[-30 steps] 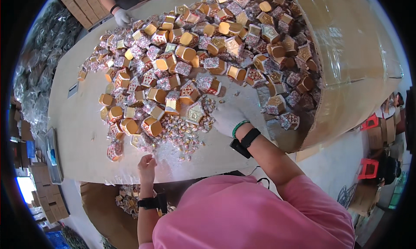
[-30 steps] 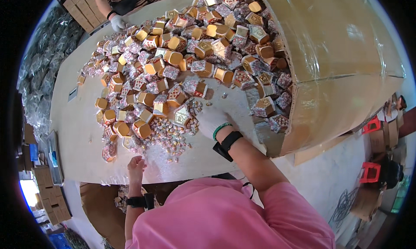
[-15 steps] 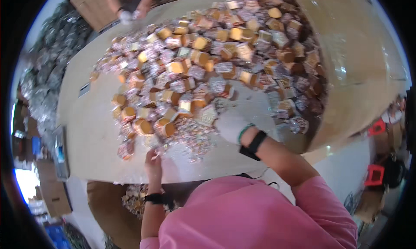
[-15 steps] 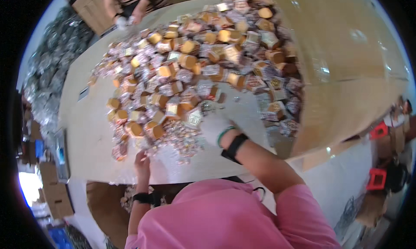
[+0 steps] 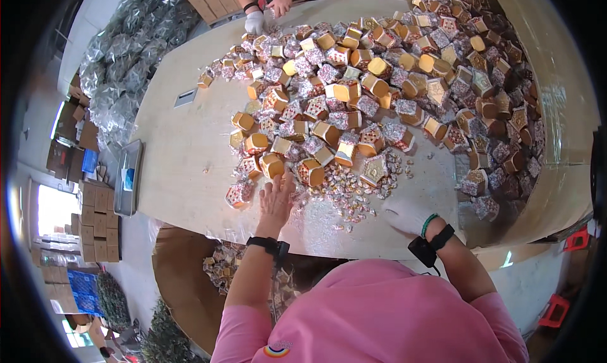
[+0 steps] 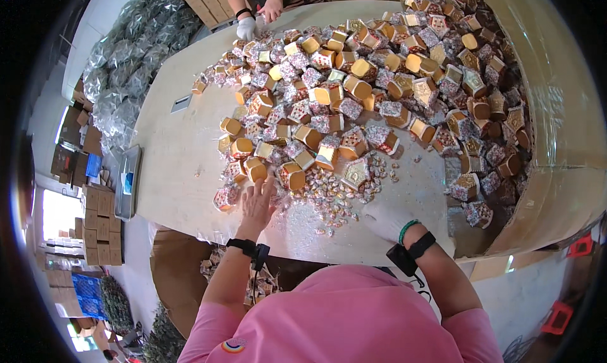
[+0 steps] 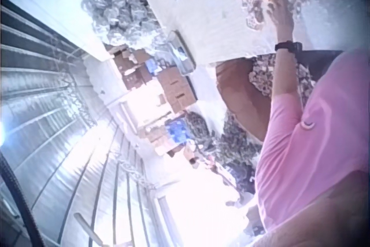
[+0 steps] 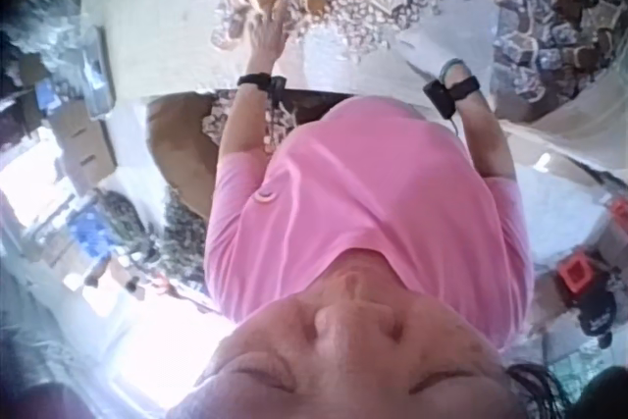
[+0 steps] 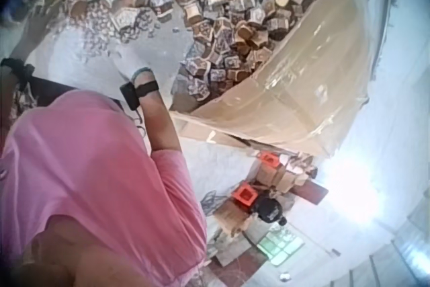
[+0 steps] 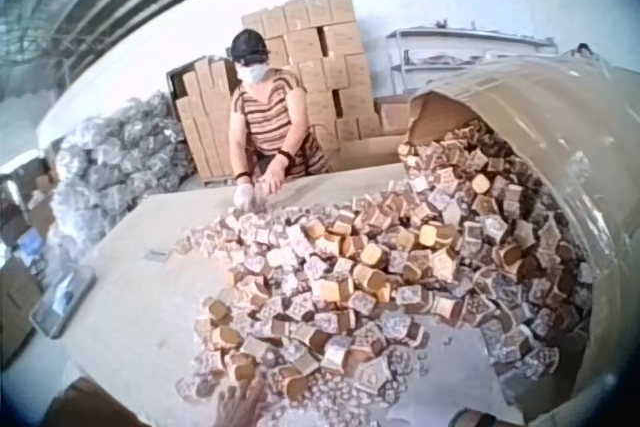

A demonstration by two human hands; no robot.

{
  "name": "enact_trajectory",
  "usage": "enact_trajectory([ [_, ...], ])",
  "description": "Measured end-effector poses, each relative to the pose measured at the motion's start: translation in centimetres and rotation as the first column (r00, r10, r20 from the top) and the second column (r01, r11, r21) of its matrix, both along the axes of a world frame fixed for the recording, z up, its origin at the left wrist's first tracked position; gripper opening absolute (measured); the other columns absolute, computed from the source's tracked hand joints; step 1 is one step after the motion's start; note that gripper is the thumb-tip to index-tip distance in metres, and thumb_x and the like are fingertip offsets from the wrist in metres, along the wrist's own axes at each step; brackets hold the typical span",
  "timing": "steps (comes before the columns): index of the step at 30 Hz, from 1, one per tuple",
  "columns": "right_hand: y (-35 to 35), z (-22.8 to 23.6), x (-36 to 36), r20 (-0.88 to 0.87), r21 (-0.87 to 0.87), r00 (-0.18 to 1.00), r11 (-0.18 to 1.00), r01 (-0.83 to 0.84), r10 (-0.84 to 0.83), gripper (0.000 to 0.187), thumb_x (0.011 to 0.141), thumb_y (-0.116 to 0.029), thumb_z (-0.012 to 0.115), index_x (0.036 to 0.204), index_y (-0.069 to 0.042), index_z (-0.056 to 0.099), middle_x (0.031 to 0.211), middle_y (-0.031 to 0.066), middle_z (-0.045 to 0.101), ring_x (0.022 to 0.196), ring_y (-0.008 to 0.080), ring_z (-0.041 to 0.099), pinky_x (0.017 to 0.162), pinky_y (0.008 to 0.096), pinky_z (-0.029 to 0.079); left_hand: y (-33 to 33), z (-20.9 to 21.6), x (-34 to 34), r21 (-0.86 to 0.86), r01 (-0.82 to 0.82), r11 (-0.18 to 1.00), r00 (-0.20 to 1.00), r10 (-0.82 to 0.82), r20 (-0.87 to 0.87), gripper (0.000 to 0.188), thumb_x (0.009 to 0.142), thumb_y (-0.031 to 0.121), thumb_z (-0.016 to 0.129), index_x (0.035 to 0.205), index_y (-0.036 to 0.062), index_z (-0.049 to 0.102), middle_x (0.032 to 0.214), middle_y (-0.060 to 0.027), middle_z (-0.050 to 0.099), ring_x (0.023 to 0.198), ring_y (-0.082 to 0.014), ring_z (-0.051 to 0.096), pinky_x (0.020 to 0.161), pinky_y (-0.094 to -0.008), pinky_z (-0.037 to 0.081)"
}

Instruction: The worker sorts and organizes small packaged items into a large bin on a warehouse table.

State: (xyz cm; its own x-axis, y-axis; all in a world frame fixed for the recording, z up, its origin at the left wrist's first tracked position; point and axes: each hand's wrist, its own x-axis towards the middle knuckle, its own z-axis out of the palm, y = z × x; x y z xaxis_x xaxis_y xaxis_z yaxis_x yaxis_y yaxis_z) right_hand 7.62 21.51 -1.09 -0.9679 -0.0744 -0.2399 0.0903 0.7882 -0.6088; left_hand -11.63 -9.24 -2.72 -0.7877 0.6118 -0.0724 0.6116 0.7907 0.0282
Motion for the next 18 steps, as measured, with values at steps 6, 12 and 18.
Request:
enact_trajectory([
  [6, -1.4, -0.2, 0.1, -0.043, -0.141, 0.999, 0.99, 0.015, -0.022, 0.022, 0.087, -0.025, 0.051, 0.085, -0.006, 0.061, 0.084, 0.018, 0.063, 0.076, 0.0383, 0.06, 0.068, 0.046, 0.047, -0.7, 0.4, 0.4, 0.18, -0.058, 0.982, 0.996, 0.069, -0.056, 0.084, 0.06, 0.015, 0.084, 0.132, 0.014, 0.041, 0.123, -0.0133, 0.047, 0.11, -0.0358, 0.049, 0.092, -0.0457, 0.04],
  [12, -5.0, 3.0, -2.0, 0.499, -0.764, 0.86, 0.413, 0.495, -0.107, 0.028, 0.089, -0.031, 0.054, 0.077, -0.007, 0.057, 0.069, 0.0045, 0.06, 0.057, 0.0179, 0.057, 0.051, 0.0328, 0.044, -0.1, 1.9, 5.7, 0.584, 0.042, 0.811, 0.996, -0.081, 0.04, 0.087, 0.058, 0.006, 0.084, 0.131, 0.0023, 0.038, 0.122, -0.0186, 0.048, 0.111, -0.0376, 0.048, 0.093, -0.0436, 0.042],
  [18, -7.1, 0.1, -3.2, 0.535, -0.829, 0.838, 0.128, 0.545, -0.109, 0.023, 0.088, -0.027, 0.056, 0.08, -0.006, 0.056, 0.064, 0.0028, 0.054, 0.052, 0.0135, 0.052, 0.048, 0.0292, 0.043, 2.8, 3.8, 8.9, 0.563, 0.131, 0.816, 0.983, -0.179, 0.031, 0.085, 0.059, 0.006, 0.084, 0.13, 0.0021, 0.037, 0.124, -0.0201, 0.047, 0.112, -0.0397, 0.047, 0.094, -0.0456, 0.042],
])
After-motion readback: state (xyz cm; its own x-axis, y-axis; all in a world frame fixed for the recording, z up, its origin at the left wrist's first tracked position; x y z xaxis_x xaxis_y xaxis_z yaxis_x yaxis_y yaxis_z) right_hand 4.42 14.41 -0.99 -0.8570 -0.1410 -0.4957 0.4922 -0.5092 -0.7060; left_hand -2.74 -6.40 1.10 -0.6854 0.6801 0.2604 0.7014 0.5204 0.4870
